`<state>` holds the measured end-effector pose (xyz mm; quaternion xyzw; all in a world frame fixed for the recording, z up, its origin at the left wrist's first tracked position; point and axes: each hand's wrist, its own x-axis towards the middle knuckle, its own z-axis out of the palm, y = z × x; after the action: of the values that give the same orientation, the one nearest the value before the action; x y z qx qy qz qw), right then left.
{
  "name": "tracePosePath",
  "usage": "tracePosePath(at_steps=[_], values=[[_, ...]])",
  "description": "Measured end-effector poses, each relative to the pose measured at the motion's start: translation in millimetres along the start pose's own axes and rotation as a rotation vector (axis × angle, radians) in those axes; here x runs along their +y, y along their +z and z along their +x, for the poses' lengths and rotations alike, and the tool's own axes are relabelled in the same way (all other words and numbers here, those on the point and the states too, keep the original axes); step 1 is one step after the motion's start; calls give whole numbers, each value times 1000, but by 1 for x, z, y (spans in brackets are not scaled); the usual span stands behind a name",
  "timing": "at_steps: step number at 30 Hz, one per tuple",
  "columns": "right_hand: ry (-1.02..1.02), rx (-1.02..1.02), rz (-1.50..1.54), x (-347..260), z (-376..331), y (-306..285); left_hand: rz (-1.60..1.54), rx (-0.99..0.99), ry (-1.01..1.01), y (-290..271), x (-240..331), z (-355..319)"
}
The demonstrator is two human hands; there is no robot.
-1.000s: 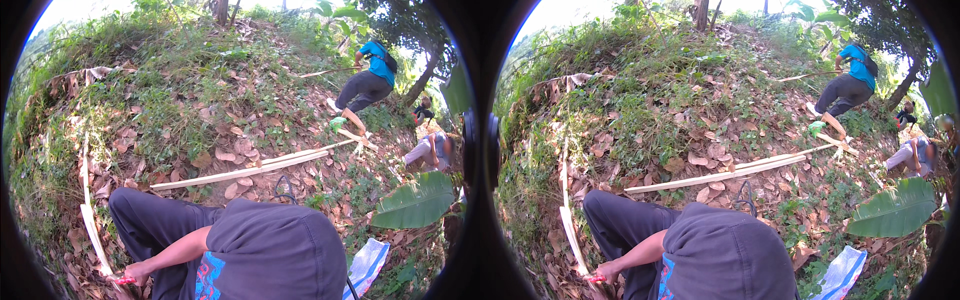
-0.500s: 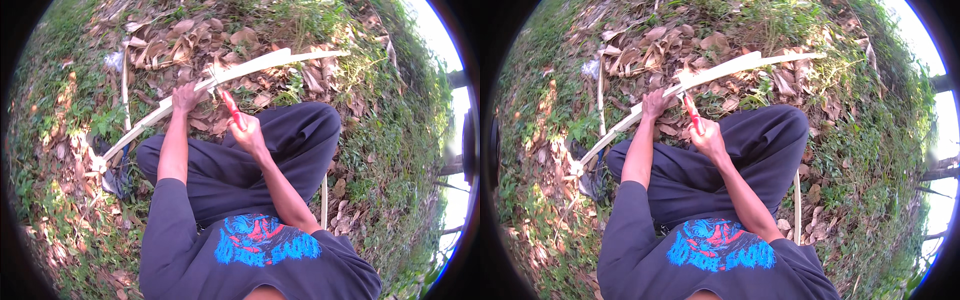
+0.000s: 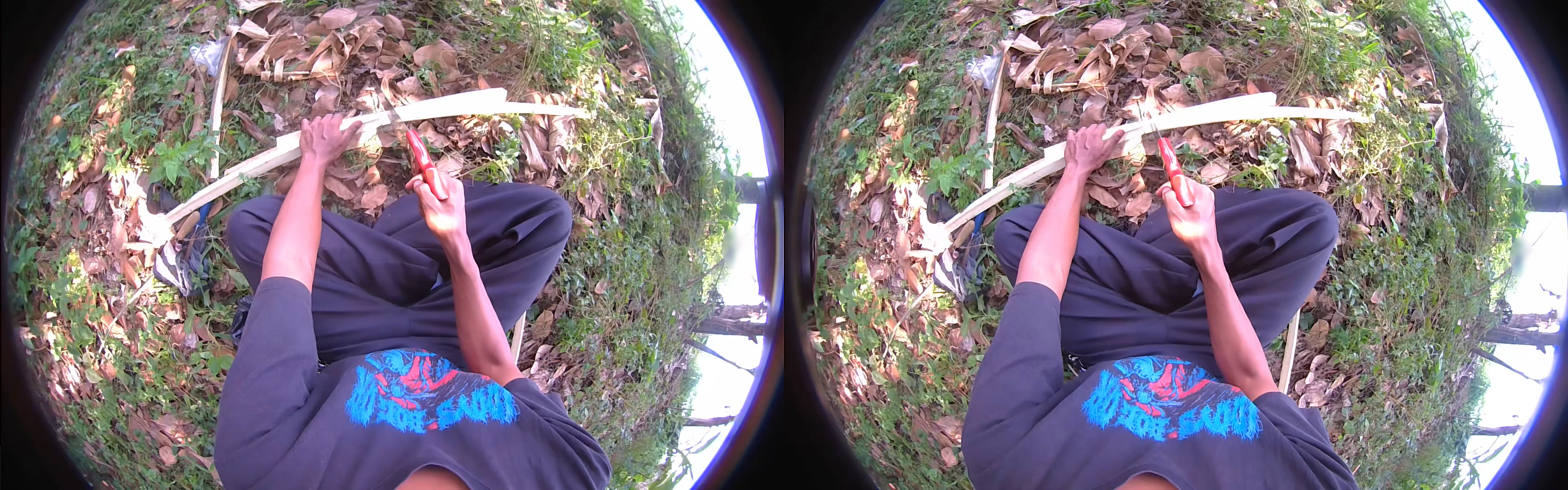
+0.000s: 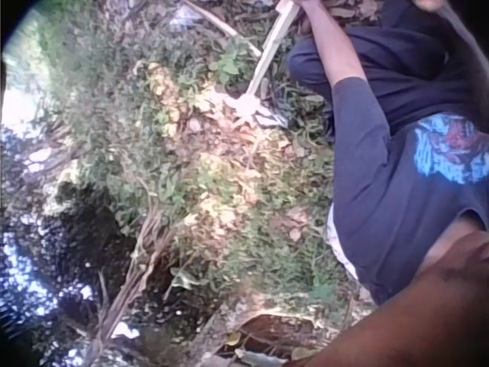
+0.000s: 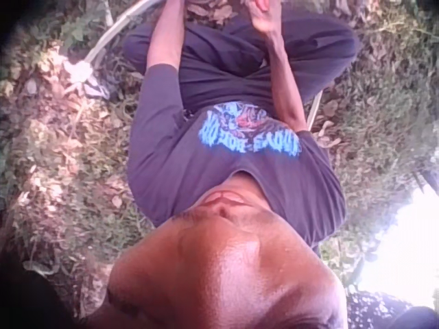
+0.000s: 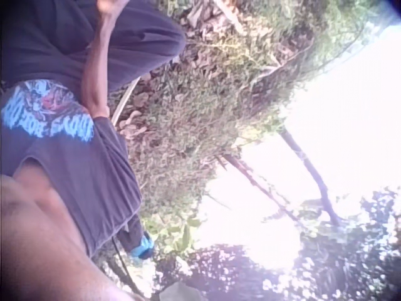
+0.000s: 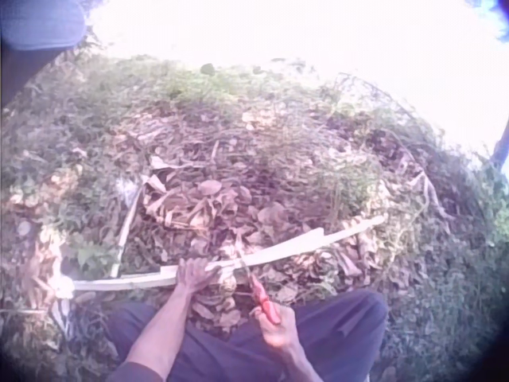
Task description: The person sits on the ground and uses a red knife to shave thin strips off a long bamboo pole. They hold the pole with their left hand and repeatedly scrape the blade along its length to remove the outer layer.
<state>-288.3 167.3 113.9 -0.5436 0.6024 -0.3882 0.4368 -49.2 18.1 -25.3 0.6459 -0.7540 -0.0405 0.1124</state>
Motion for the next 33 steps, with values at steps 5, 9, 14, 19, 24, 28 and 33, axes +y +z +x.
tracePosePath(at_steps=[5,9,14,19,24,28,33], values=[[-84,-32,26,1,-5,8,-24,-35,-13,-3,-1,2],[-103,-36,64,6,-6,11,-76,-54,-28,-3,-4,4],[-90,-23,88,15,-3,12,-99,-111,-45,-9,-4,8],[-57,-12,186,19,-6,14,-105,-134,-40,-15,0,11],[-76,-4,255,-3,-18,4,-110,-72,-45,-9,-7,17],[30,8,304,-15,-22,-5,-114,-61,-84,-8,-11,23],[13,18,311,-11,-26,-7,-198,-6,28,-18,-7,19]])
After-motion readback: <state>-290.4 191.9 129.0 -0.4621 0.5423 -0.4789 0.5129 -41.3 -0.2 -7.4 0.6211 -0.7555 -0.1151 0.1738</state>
